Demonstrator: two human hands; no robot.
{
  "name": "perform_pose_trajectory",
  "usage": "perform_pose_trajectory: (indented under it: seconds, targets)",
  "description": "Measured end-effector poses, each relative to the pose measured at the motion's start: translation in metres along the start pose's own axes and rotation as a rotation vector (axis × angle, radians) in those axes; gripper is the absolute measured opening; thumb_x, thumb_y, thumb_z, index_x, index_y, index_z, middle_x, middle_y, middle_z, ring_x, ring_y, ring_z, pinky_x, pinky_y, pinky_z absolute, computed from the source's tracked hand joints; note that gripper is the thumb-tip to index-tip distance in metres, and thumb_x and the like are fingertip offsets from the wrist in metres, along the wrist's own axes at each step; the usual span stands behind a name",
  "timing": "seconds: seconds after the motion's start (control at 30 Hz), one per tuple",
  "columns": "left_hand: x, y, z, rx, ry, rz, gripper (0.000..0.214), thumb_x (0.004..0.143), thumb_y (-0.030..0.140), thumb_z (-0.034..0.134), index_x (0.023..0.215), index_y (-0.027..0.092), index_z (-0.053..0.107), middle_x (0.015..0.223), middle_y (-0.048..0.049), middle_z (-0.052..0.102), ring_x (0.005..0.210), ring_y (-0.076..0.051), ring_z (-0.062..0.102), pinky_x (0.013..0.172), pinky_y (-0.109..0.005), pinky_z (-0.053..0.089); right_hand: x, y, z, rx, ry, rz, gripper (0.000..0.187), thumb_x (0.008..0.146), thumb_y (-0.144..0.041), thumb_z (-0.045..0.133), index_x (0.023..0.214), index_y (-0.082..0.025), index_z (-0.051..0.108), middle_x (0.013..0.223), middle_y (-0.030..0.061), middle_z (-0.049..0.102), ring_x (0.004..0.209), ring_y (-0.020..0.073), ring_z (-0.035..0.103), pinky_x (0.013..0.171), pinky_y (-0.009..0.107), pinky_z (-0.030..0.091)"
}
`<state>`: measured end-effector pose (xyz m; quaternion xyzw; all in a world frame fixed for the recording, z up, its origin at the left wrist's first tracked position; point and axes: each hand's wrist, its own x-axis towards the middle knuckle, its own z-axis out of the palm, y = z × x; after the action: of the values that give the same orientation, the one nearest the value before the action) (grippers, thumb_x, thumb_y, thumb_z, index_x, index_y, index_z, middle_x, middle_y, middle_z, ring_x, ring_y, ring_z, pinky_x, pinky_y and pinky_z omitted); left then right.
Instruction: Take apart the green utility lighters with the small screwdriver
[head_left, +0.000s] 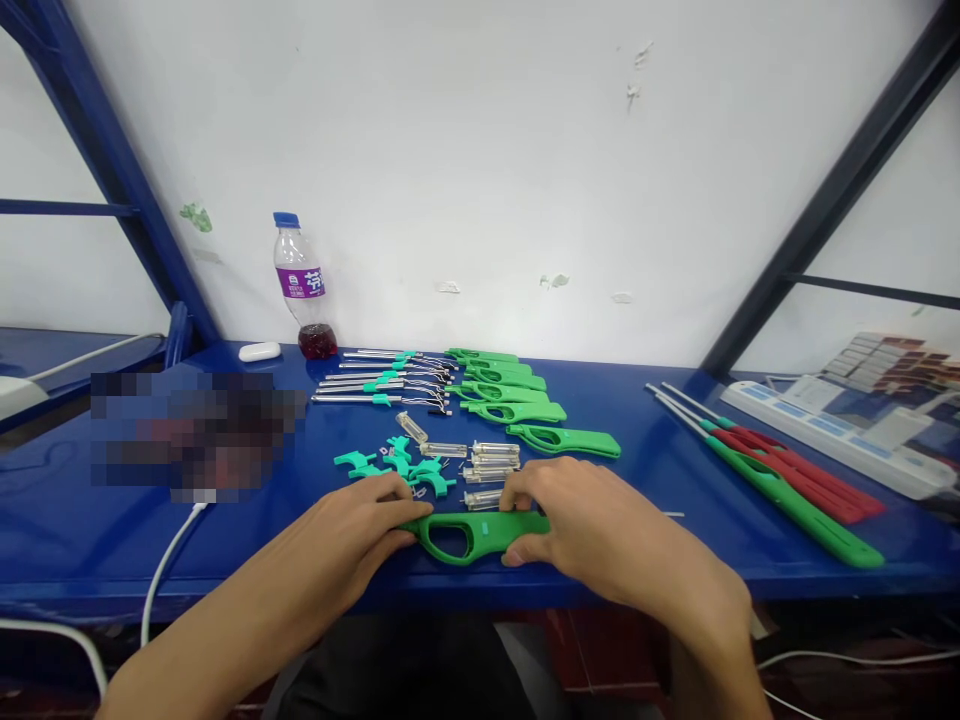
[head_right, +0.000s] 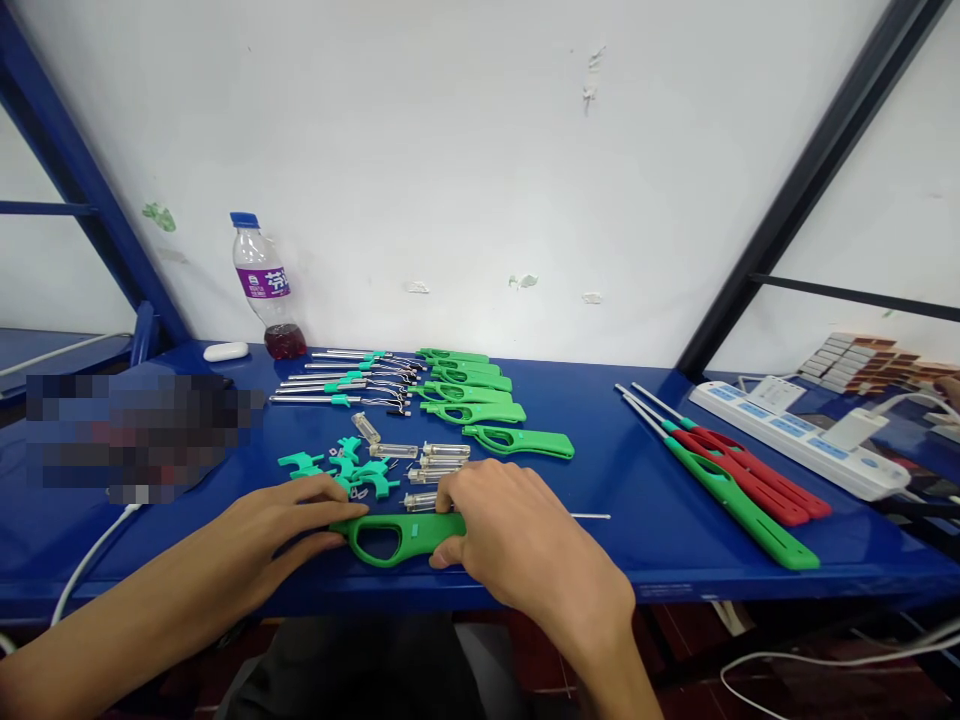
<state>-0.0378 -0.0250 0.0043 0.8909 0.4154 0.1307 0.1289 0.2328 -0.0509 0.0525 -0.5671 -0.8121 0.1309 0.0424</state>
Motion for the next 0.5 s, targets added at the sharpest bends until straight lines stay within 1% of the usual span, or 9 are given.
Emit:
perform_pose_trajectory:
  seconds: [0.1, 0.27, 0.4, 0.5]
  targets:
    - [0.002, -0.001, -0.001, -0.002, -0.018, 0.007, 0.033, 0.101, 0.014, 0.056, 0.124, 0.026, 0.075, 0.115, -0.0055, 0.072, 0.104, -0.024, 0.072, 0.090, -0.034, 0.057, 0.000, -0.002, 0.002, 0.003, -0.004, 0.007, 0.026, 0.083, -0.040, 0.087, 0.101, -0.027, 0.073, 0.102, -0.0015, 0.077, 0.095, 0.0254, 0.069, 0.071, 0.032, 0.037]
    - [0.003, 0.000, -0.004, 0.000, -0.051, -0.006, 0.029, 0.100, 0.011, 0.059, 0.121, 0.020, 0.077, 0.113, -0.0078, 0.073, 0.105, -0.025, 0.072, 0.093, -0.036, 0.056, -0.001, -0.007, 0.003, 0.014, 0.001, 0.003, 0.022, 0.085, -0.037, 0.085, 0.099, -0.027, 0.071, 0.103, -0.0018, 0.076, 0.096, 0.0254, 0.068, 0.070, 0.033, 0.034]
    - [0.000, 0.001, -0.002, 0.006, -0.025, -0.012, 0.031, 0.099, 0.008, 0.057, 0.119, 0.022, 0.077, 0.110, -0.0064, 0.073, 0.101, -0.024, 0.072, 0.090, -0.035, 0.057, -0.002, -0.011, 0.005, 0.037, -0.001, -0.003, 0.023, 0.087, -0.031, 0.083, 0.105, -0.028, 0.071, 0.106, -0.0018, 0.076, 0.096, 0.0256, 0.068, 0.072, 0.033, 0.034]
    - [-0.002, -0.002, 0.004, 0.020, 0.003, -0.004, 0.032, 0.099, 0.008, 0.057, 0.119, 0.025, 0.076, 0.112, -0.0058, 0.072, 0.103, -0.024, 0.071, 0.090, -0.035, 0.057, -0.002, -0.012, 0.006, 0.056, -0.006, -0.006, 0.024, 0.087, -0.028, 0.082, 0.108, -0.027, 0.069, 0.111, -0.0015, 0.075, 0.100, 0.0261, 0.068, 0.075, 0.033, 0.036]
